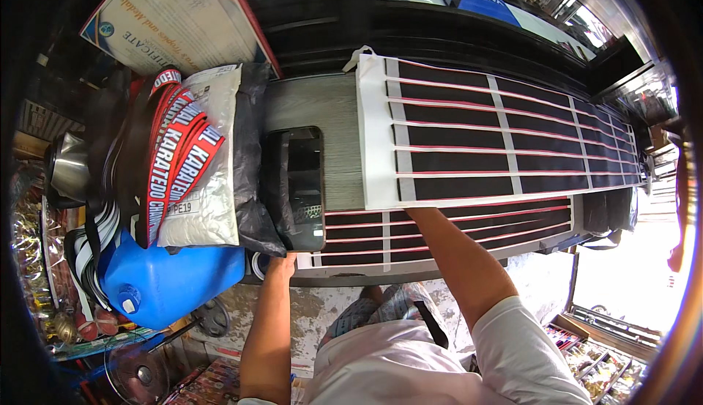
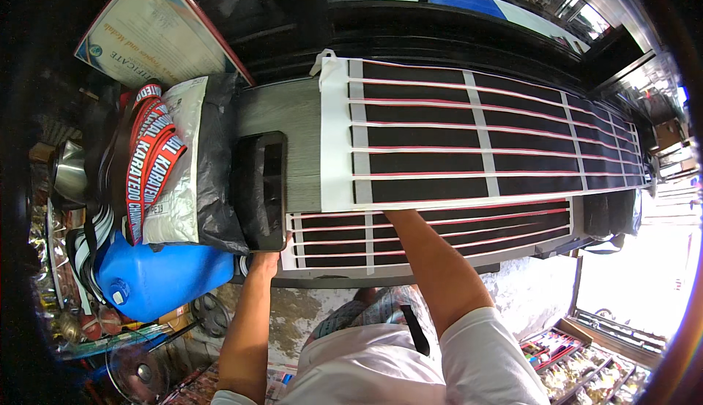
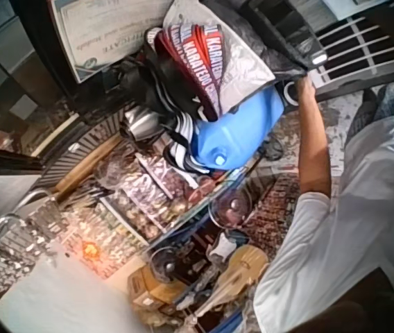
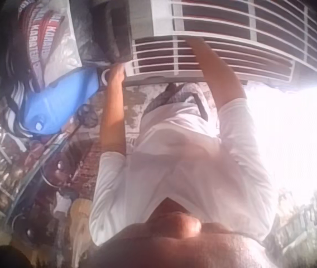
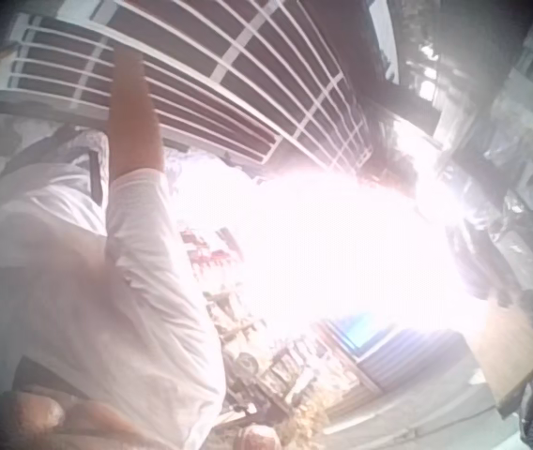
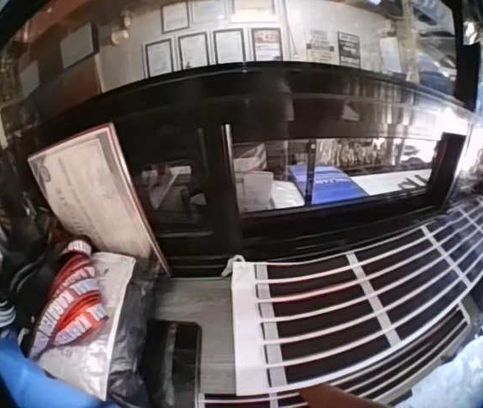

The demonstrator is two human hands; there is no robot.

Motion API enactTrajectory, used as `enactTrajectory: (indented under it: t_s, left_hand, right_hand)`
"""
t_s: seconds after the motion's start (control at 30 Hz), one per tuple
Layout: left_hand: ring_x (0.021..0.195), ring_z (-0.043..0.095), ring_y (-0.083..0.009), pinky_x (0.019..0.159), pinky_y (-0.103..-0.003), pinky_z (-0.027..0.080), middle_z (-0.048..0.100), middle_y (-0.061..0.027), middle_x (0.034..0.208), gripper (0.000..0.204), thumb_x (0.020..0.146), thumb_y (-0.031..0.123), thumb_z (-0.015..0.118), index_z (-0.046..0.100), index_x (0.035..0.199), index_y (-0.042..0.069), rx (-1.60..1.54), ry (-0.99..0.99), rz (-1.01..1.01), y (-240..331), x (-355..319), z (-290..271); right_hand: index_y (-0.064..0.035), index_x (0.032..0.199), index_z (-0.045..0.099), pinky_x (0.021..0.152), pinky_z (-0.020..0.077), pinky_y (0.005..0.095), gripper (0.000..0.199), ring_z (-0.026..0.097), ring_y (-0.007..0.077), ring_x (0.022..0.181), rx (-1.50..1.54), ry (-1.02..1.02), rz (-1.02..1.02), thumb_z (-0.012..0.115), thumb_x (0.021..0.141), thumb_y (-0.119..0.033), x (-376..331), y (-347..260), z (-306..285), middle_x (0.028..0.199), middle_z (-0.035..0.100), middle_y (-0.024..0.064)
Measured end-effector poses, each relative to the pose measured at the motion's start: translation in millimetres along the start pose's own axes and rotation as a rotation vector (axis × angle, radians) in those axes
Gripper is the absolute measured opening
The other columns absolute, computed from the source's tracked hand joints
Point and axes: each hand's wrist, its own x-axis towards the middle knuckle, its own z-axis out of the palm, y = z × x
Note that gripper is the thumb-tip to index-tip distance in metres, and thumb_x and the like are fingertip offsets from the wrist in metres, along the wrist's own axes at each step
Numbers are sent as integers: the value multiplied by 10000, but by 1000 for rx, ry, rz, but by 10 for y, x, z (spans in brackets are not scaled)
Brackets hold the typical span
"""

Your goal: The person aligns and secures a solar panel onto a metal frame using white tape. They repeatedly press and smooth the tape along the panel edges to ensure it adheres properly.

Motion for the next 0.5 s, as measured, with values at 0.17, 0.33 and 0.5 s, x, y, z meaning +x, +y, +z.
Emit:
enactTrajectory:
  t_s: [0.17, 0.33, 0.5]
  left_hand:
    - [1452, 504, -219, 1201, -392, 434, 493, -30, 1650, 709, 1094, 360, 645, 348, 1710, 172, -137, -82, -66, -390, 418, -397]
    - [1511, 458, -210, 1247, -385, 382, 436, -44, 1707, 692, 1154, 426, 552, 305, 1728, 129, 10, -159, -66, 85, -5, 14]
    - [1499, 487, -219, 1261, -394, 375, 450, -62, 1702, 712, 1132, 362, 621, 316, 1719, 99, -79, -129, -98, 93, -34, -104]
  right_hand:
    - [-81, 1359, 706, 1133, 522, 509, 448, 654, 414, 1297, 85, -7, -27, 759, 929, -196, 127, -57, -14, 1397, 690, 221]
    - [-89, 1367, 703, 1140, 517, 510, 448, 649, 406, 1308, 195, -40, 11, 751, 941, -217, 29, 71, -72, 1409, 687, 211]
    - [-98, 1376, 701, 1147, 513, 511, 449, 645, 398, 1320, 402, -112, 41, 742, 952, -239, 28, 112, -278, 1421, 685, 201]
